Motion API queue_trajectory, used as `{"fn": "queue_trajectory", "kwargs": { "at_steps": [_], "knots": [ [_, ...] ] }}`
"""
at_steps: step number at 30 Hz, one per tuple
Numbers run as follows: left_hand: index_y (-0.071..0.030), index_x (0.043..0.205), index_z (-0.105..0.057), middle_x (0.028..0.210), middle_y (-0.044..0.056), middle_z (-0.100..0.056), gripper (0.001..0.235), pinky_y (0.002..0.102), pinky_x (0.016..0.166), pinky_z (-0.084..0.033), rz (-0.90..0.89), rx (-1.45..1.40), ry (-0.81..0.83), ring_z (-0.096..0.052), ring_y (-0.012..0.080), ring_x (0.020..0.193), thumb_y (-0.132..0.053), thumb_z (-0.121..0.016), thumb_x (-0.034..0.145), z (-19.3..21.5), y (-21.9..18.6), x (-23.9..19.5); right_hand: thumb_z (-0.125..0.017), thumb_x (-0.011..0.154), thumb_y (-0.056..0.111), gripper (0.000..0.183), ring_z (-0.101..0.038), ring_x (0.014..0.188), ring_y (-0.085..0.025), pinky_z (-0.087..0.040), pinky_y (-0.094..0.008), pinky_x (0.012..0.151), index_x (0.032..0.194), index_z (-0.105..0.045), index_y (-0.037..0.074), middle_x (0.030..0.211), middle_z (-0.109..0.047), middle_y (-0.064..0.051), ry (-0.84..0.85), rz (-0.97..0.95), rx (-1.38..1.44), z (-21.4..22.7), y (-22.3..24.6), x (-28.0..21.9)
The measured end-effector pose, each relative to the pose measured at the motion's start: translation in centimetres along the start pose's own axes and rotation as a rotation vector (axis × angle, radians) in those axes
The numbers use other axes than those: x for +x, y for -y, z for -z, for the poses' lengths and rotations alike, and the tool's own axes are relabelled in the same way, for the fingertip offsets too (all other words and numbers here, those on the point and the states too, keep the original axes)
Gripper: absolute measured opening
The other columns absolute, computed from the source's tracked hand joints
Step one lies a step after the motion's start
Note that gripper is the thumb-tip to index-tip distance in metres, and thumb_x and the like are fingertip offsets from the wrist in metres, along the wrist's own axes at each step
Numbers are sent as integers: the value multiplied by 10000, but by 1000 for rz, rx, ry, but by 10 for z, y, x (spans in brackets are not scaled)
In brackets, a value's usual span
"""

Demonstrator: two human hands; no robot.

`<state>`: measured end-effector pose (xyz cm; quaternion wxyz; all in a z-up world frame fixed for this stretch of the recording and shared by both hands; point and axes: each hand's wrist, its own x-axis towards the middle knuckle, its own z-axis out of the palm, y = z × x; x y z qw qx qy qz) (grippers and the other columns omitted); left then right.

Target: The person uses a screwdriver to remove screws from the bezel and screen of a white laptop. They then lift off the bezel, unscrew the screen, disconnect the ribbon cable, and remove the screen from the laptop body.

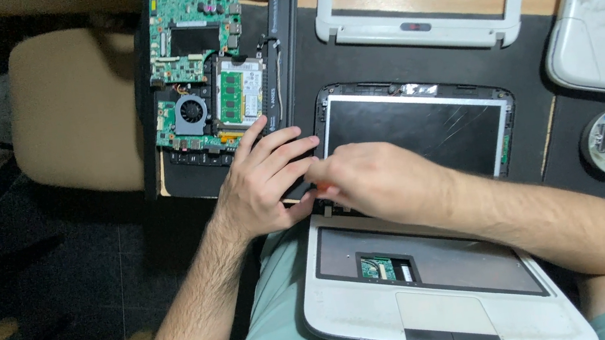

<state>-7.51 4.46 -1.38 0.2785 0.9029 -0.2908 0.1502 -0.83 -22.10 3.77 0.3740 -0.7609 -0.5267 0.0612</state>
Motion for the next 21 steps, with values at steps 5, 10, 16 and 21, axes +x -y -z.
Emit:
{"fn": "queue_trajectory", "kwargs": {
  "at_steps": [5, 10, 16, 21],
  "knots": [
    [-192, 1375, -849, 1588, 30, -807, 443, 708, 1446, -388, -32, 42, 41, -721, 304, 1535, -438, -761, 1017, 6, 3, 0, -680, 1266, 195, 142, -710, 769, -297, -631, -412, 723, 1174, -737, 104, 893, -653, -83, -148, 295, -295, -3, 9, 12],
    [-168, 1365, -849, 1597, 50, -799, 436, 732, 1433, -389, -52, 52, 47, -718, 322, 1531, -472, -783, 1060, 3, 5, -3, -763, 1231, 295, 182, -715, 768, -288, -640, -419, 669, 1243, -759, 113, 1040, -636, -79, -165, 296, -177, 9, 22, 23],
    [-154, 1242, -841, 1562, 28, -802, 457, 723, 1446, -375, -33, 84, 45, -712, 294, 1531, -565, -748, 1062, 2, 3, -3, -726, 1176, 56, 321, -862, 701, -239, -744, -402, 658, 1483, -815, 85, 1138, -709, -153, 199, -80, 438, 30, 20, 23],
    [-147, 1189, -827, 1523, 24, -795, 403, 710, 1448, -400, -1, 63, 58, -711, 280, 1533, -482, -838, 966, 0, 6, -5, -942, 1066, 342, 432, -842, 795, -220, -713, -366, 720, 1308, -667, 113, 1074, -838, -57, 125, -252, 777, 0, -1, 13]
  ]
}}
